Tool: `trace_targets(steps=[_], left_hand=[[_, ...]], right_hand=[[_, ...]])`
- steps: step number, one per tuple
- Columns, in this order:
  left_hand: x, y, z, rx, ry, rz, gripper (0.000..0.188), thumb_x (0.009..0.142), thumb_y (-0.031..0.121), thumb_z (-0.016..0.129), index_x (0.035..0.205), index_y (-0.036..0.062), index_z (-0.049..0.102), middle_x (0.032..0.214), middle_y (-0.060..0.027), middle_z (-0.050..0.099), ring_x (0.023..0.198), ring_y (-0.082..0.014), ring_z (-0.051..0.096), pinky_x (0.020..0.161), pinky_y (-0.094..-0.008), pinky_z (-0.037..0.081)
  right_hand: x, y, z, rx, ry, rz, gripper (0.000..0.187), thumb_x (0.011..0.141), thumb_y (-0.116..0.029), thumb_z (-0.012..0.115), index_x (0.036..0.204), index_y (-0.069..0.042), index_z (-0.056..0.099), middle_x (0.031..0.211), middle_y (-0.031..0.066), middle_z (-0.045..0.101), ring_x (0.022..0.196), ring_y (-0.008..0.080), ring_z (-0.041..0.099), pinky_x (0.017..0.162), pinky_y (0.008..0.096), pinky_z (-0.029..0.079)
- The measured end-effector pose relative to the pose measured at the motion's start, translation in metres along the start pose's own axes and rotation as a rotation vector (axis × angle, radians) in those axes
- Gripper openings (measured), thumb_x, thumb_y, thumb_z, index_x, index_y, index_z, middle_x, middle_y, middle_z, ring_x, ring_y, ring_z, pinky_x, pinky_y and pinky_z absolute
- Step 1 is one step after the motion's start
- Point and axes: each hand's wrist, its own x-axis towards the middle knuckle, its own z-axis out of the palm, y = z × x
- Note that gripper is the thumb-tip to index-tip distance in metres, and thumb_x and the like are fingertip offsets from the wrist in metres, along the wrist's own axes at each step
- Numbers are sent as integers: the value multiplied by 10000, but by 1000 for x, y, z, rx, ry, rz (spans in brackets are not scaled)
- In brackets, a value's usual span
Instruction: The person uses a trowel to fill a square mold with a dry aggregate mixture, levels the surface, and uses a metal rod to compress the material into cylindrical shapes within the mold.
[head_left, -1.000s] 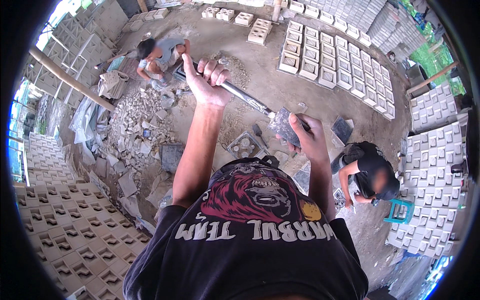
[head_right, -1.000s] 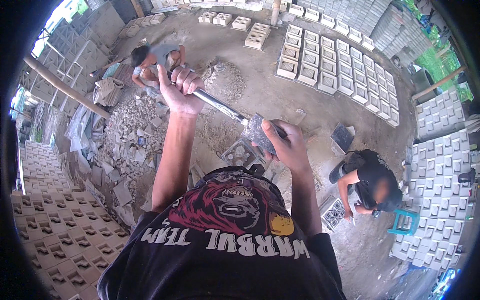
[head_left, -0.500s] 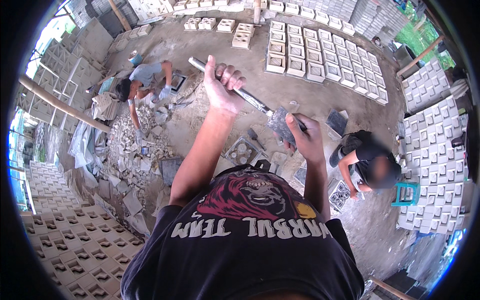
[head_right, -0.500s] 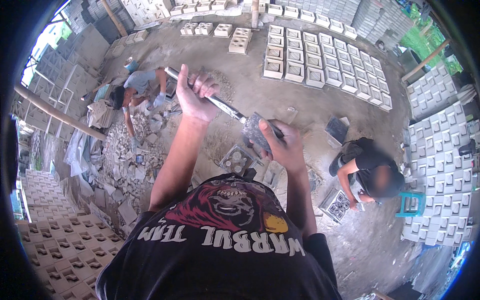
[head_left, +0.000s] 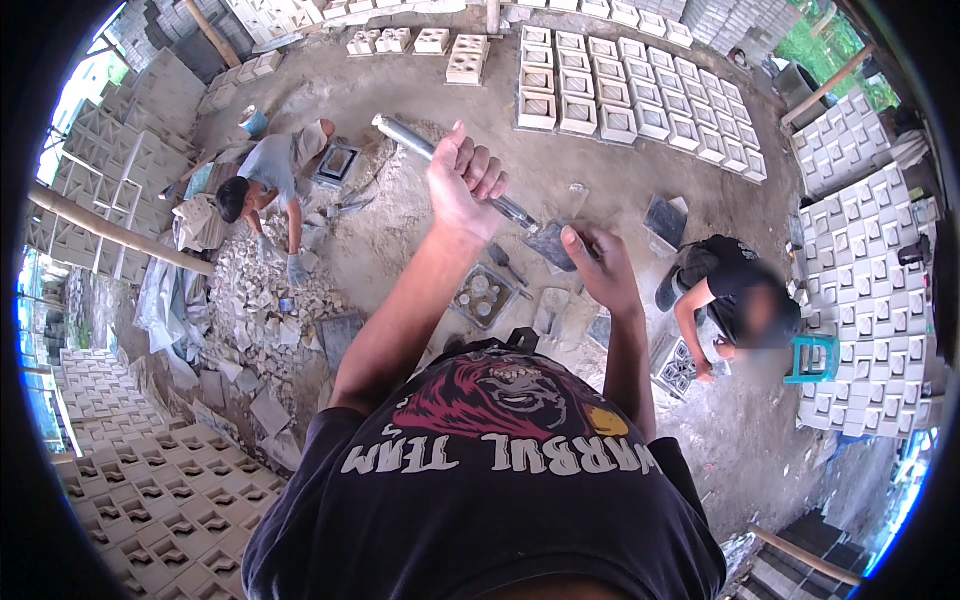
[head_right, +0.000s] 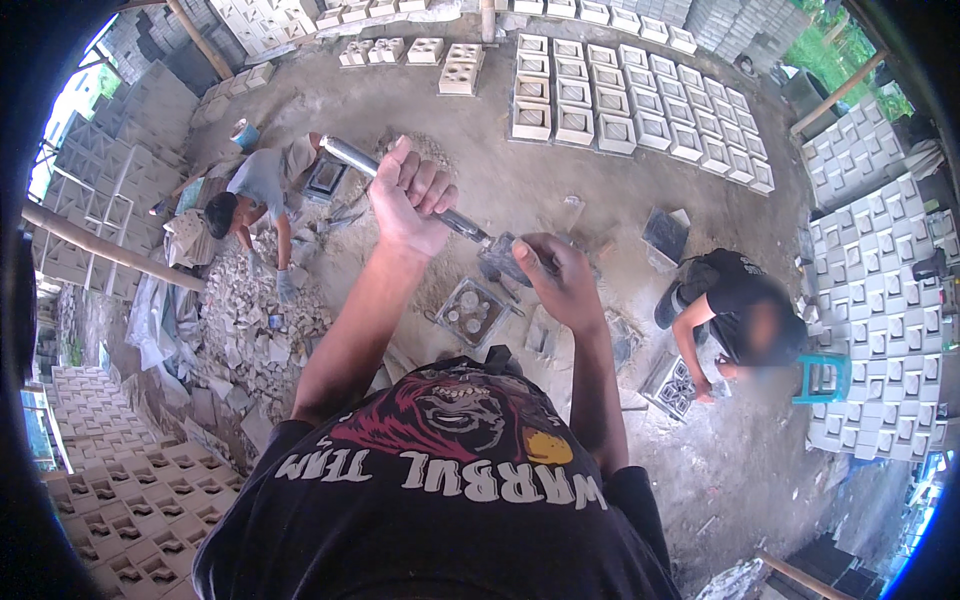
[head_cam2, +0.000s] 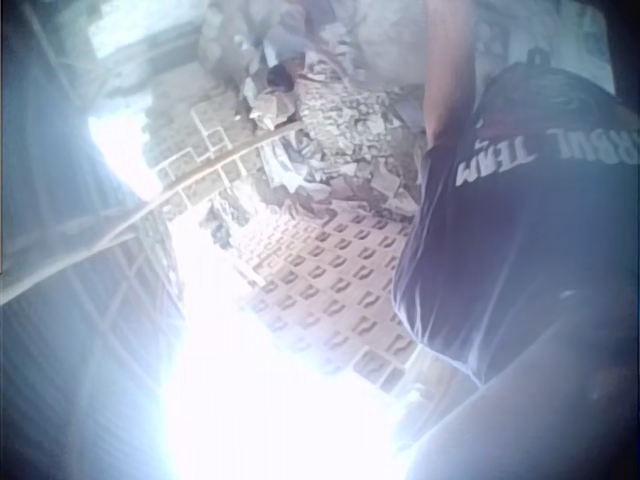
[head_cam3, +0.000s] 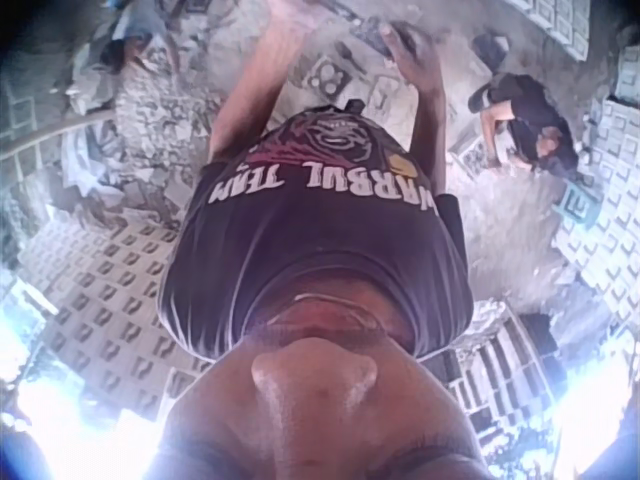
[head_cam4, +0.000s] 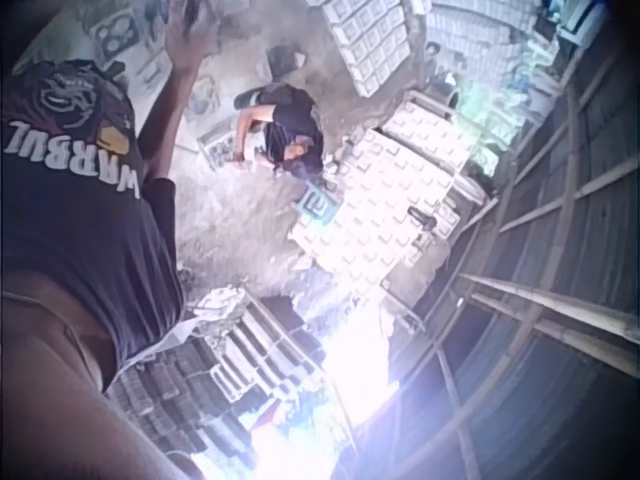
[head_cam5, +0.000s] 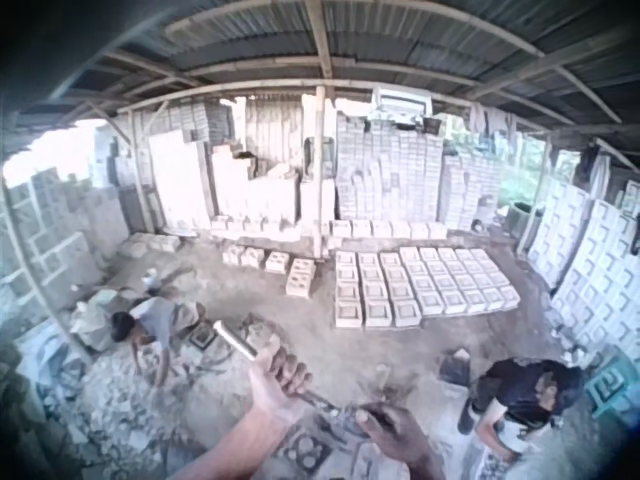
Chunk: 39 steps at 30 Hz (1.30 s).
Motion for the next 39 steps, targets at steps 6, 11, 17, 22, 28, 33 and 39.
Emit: trace_targets(steps=[6,11,17,22,28,33,39], left_hand=[[-17,-10,-23,272,79,4,478,919,298,553,550,203,266,464,52,234,414,-103,242,460,-279,246],[-27,-12,-46,328,85,-69,475,909,288,559,551,197,261,467,46,245,416,-103,246,467,-286,250],[-46,-13,-84,285,138,-161,383,875,245,625,589,178,380,490,64,290,410,-77,260,425,-272,217],[-59,-11,-99,334,83,-235,370,870,199,633,576,158,412,489,57,324,415,-66,270,424,-268,214],[-73,-15,-111,363,70,-258,342,870,163,636,581,133,456,490,47,356,417,-62,285,422,-267,221],[-74,-9,-105,391,41,-246,360,876,171,642,572,135,452,491,46,358,420,-60,282,420,-262,214],[-72,-13,-102,534,-11,-220,376,880,174,645,551,123,468,495,50,394,441,-47,325,428,-264,231]], right_hand=[[2,11,14,51,211,-135,326,975,-287,574,1071,23,608,1020,96,661,946,134,607,833,264,462],[6,-6,36,102,225,-90,371,979,-312,565,1131,26,575,1051,109,664,953,149,609,844,272,459],[2,-2,70,115,151,-11,314,972,-280,589,1096,8,586,1025,100,663,946,149,604,862,291,466],[-9,-10,93,111,162,31,302,972,-265,589,1095,11,591,1018,103,666,950,155,610,875,300,469],[-21,-16,99,142,227,33,296,956,-243,617,1098,17,606,1025,89,657,954,137,615,845,283,484],[-19,-28,101,131,229,20,293,944,-242,638,1077,17,619,1024,80,645,946,124,610,840,276,486],[-13,-26,100,14,246,-93,290,922,-239,662,1078,4,634,1026,106,654,929,172,624,835,296,488]])
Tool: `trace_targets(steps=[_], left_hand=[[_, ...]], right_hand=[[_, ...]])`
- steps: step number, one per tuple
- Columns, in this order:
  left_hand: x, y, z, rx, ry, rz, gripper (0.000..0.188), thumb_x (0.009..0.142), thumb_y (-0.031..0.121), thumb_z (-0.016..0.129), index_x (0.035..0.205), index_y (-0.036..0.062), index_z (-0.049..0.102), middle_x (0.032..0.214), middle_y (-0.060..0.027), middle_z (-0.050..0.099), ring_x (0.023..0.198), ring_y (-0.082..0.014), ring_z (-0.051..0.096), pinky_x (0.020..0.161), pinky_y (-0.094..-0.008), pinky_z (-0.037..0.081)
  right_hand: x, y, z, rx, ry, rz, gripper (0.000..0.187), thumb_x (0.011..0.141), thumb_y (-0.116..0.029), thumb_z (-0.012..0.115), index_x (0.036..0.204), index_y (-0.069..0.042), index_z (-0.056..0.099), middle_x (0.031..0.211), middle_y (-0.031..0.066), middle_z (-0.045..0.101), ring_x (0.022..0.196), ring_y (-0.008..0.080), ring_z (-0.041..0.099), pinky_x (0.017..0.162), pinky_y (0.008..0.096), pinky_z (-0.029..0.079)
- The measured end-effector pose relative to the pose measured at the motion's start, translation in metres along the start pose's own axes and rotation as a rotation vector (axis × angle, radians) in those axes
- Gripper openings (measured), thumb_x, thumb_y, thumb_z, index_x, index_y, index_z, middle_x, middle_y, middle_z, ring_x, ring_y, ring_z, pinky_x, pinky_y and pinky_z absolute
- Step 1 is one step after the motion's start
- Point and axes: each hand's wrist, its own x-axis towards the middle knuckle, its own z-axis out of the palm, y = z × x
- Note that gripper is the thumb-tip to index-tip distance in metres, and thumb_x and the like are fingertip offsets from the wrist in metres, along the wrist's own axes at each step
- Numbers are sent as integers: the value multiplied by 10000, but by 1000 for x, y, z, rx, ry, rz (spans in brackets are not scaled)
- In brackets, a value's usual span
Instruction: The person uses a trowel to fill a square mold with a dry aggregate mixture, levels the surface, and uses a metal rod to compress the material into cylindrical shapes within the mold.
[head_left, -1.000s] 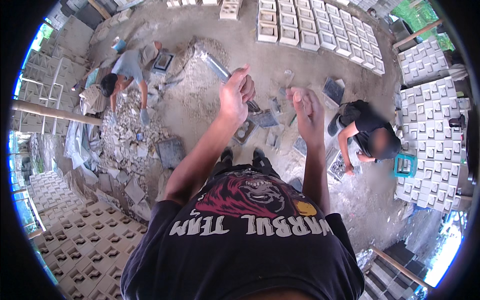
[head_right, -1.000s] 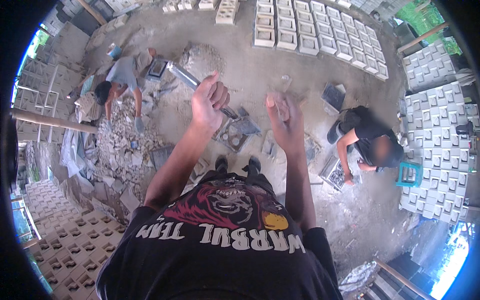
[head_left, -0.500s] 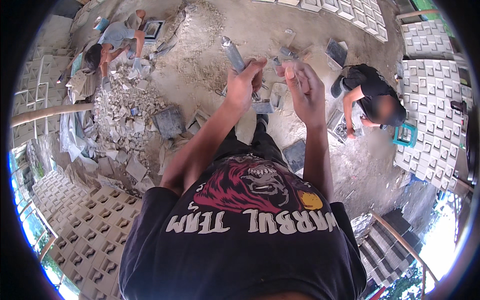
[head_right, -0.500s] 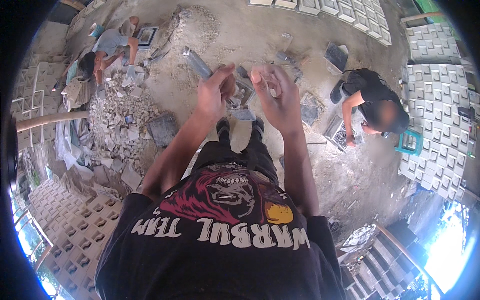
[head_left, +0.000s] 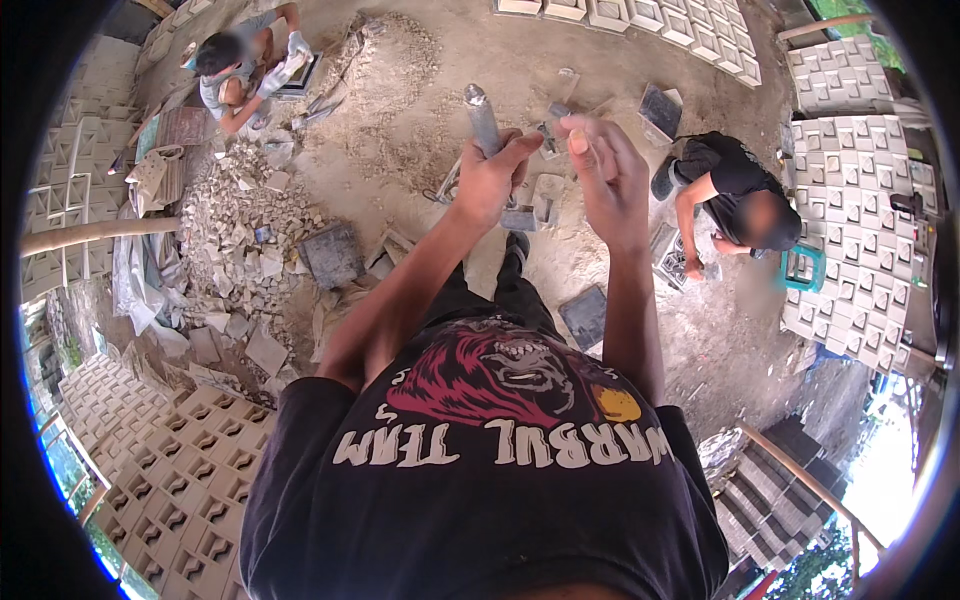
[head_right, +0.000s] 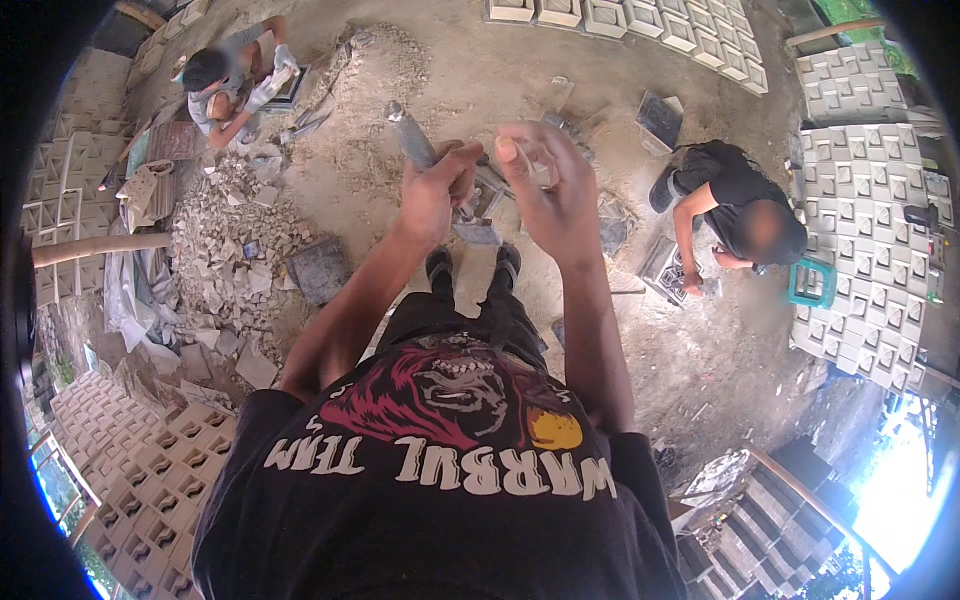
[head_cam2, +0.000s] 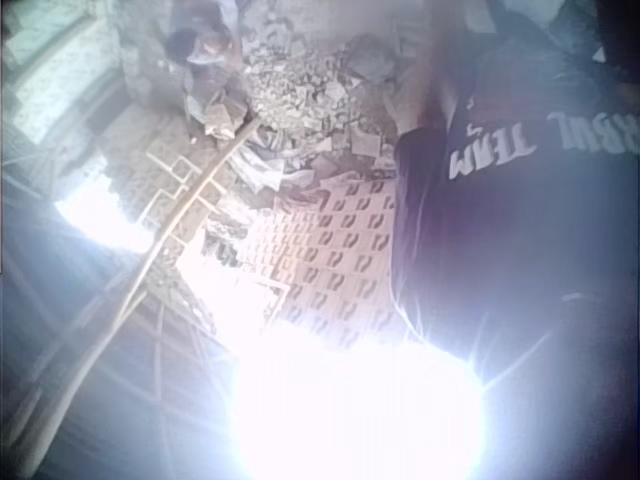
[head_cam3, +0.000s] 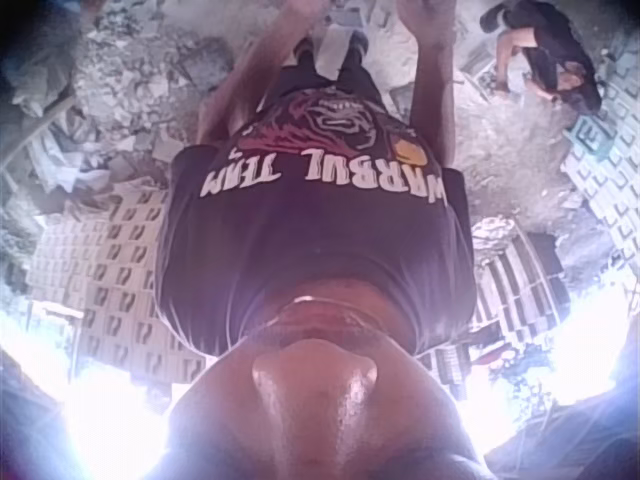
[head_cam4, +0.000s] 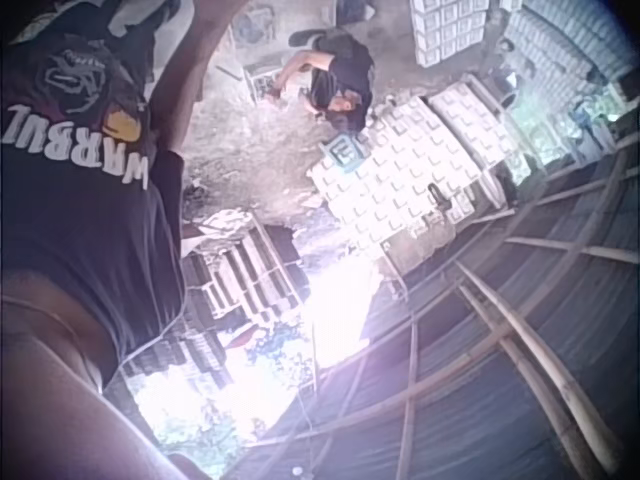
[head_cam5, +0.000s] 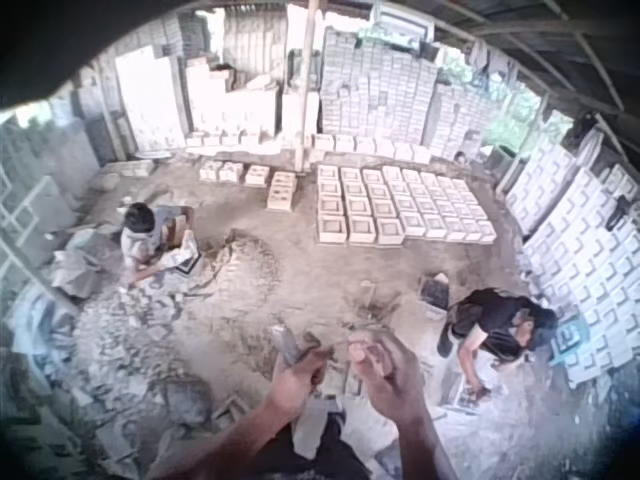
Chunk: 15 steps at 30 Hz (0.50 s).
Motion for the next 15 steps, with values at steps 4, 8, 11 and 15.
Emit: trace_targets(steps=[4,8,11,15], left_hand=[[1,-8,-4,186,-33,3,323,860,167,668,585,73,527,540,52,475,510,-27,410,448,-263,280],[8,-18,-9,332,-118,220,216,834,143,680,671,26,600,634,33,572,608,-35,487,516,-255,385],[12,-16,-16,362,-137,152,144,830,129,671,757,7,655,685,7,617,662,-52,523,592,-251,451],[22,-28,-24,447,-263,246,136,827,139,696,854,14,650,754,-10,629,714,-73,545,625,-277,472]], right_hand=[[9,-11,12,-194,-61,-192,327,875,-237,706,1080,8,640,1041,137,659,940,233,631,832,322,486],[10,-7,19,-125,-148,-241,350,849,-257,730,1043,19,639,1025,138,655,960,253,626,809,342,486],[8,-7,23,-215,-159,-285,296,854,-230,717,1007,12,641,966,141,650,954,286,622,790,361,481],[5,9,28,-309,-57,-346,216,852,-163,701,985,-1,646,883,134,645,924,314,616,773,371,473]])
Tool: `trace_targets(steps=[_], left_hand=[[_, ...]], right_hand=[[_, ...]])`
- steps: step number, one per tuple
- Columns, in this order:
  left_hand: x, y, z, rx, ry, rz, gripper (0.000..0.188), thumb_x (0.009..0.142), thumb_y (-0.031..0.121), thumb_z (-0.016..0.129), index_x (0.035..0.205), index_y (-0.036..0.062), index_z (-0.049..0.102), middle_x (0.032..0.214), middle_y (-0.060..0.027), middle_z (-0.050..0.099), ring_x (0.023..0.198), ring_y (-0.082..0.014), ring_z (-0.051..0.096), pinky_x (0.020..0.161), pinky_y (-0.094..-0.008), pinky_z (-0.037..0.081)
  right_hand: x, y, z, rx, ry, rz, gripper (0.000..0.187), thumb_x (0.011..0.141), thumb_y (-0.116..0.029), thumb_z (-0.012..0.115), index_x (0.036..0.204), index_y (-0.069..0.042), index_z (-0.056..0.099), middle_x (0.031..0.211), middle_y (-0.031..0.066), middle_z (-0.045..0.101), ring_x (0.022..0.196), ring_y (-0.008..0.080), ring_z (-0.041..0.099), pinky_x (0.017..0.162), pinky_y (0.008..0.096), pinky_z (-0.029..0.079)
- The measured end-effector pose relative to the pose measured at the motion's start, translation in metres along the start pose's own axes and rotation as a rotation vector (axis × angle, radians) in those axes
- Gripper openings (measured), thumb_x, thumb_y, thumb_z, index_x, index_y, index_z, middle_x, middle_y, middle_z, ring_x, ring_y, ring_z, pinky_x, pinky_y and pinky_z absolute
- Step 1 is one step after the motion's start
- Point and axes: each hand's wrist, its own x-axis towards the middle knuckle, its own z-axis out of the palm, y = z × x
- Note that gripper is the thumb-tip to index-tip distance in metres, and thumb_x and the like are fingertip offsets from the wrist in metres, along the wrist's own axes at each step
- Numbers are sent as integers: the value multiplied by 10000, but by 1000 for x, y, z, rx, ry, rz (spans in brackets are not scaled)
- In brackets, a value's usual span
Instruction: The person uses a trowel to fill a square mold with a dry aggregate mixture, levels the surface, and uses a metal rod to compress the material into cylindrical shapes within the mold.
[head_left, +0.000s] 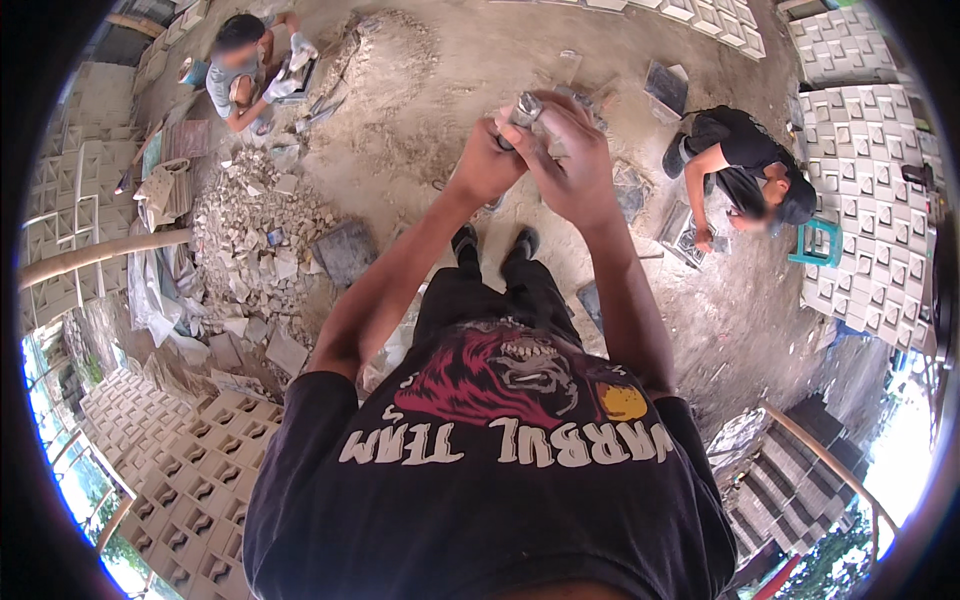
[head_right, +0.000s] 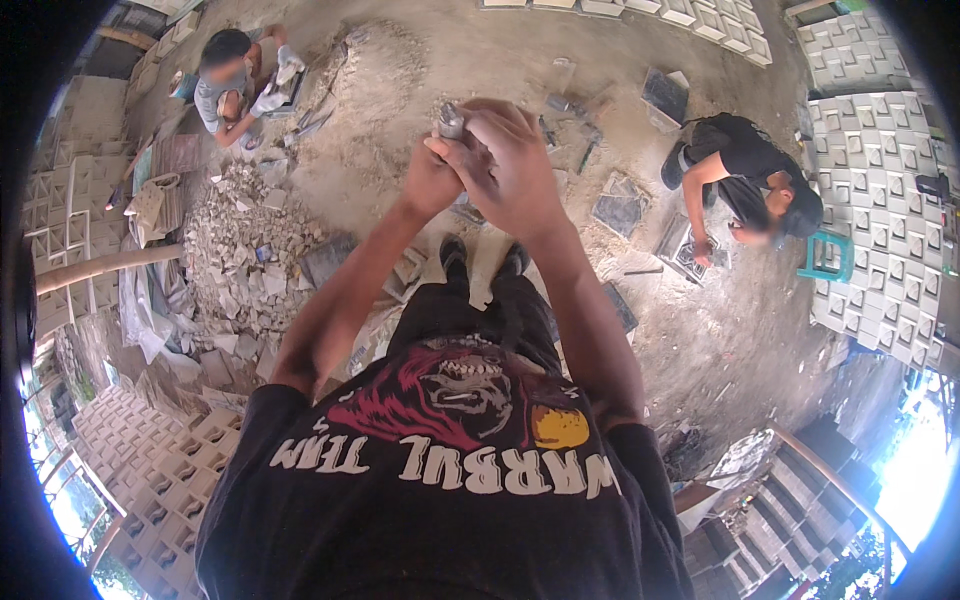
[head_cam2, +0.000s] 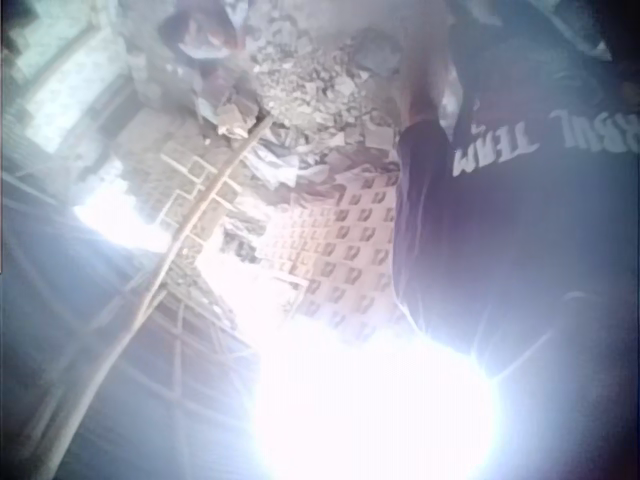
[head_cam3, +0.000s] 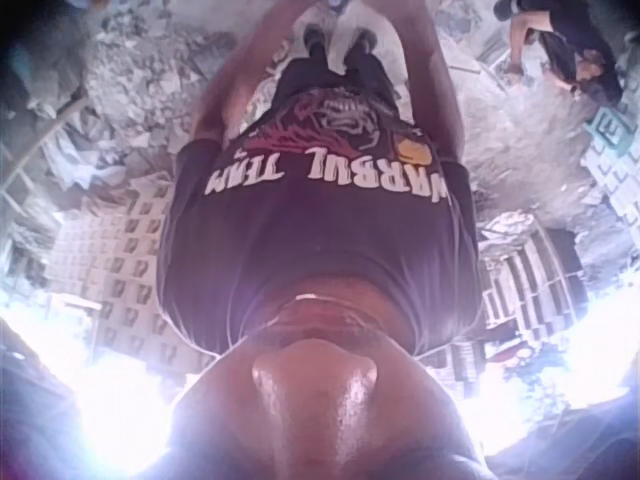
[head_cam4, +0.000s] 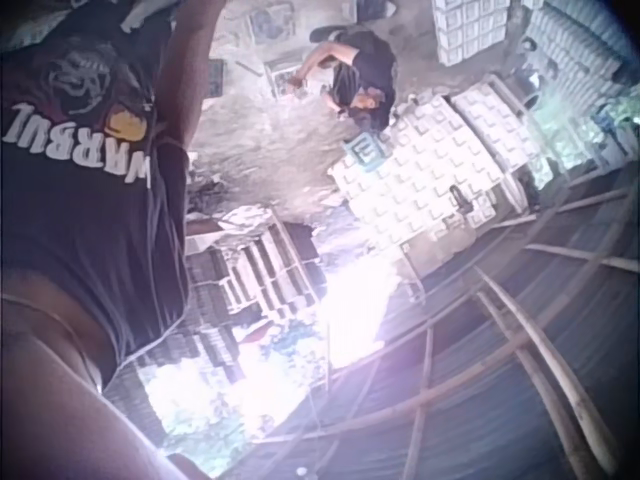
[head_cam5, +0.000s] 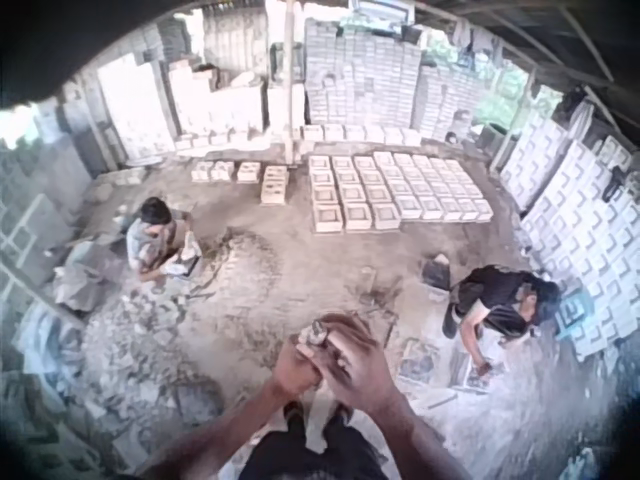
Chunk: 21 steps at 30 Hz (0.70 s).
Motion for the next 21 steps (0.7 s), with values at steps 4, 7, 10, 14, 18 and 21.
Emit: trace_targets(steps=[4,7,10,14,18,21], left_hand=[[4,-28,-22,349,-140,-20,268,829,153,710,1046,31,611,942,-50,665,879,-129,613,763,-333,509],[-15,-82,-45,507,-67,19,350,840,205,714,1114,26,589,996,-74,670,945,-155,630,836,-340,493],[-52,-112,-63,316,91,-394,339,878,248,680,1100,5,604,989,-89,678,970,-168,642,869,-324,485],[-99,-161,-87,520,301,-504,299,890,265,653,1034,4,624,930,-148,695,928,-224,674,808,-336,507],[-106,-196,-73,475,302,-537,297,910,273,638,1011,-7,636,916,-116,691,892,-174,659,787,-316,504],[-94,-212,-60,442,252,-547,297,916,267,637,1015,-12,634,920,-103,685,877,-145,643,766,-307,503]], right_hand=[[-16,20,7,9,69,100,194,854,-118,686,1012,-11,651,873,138,655,874,323,621,766,372,473],[-36,50,18,44,92,188,177,885,-70,650,1050,-5,650,942,137,678,839,266,647,740,322,493],[-74,87,29,93,124,316,176,940,-7,578,1105,27,628,1002,87,685,866,91,631,719,231,500],[-107,130,43,96,184,376,197,875,-8,637,1070,16,647,946,166,682,816,250,688,688,312,517],[-141,169,53,114,171,506,191,886,1,639,1074,26,658,969,126,683,820,129,652,678,253,512],[-163,201,73,98,158,579,173,889,-13,654,1057,23,670,975,103,686,828,83,632,680,226,506]])
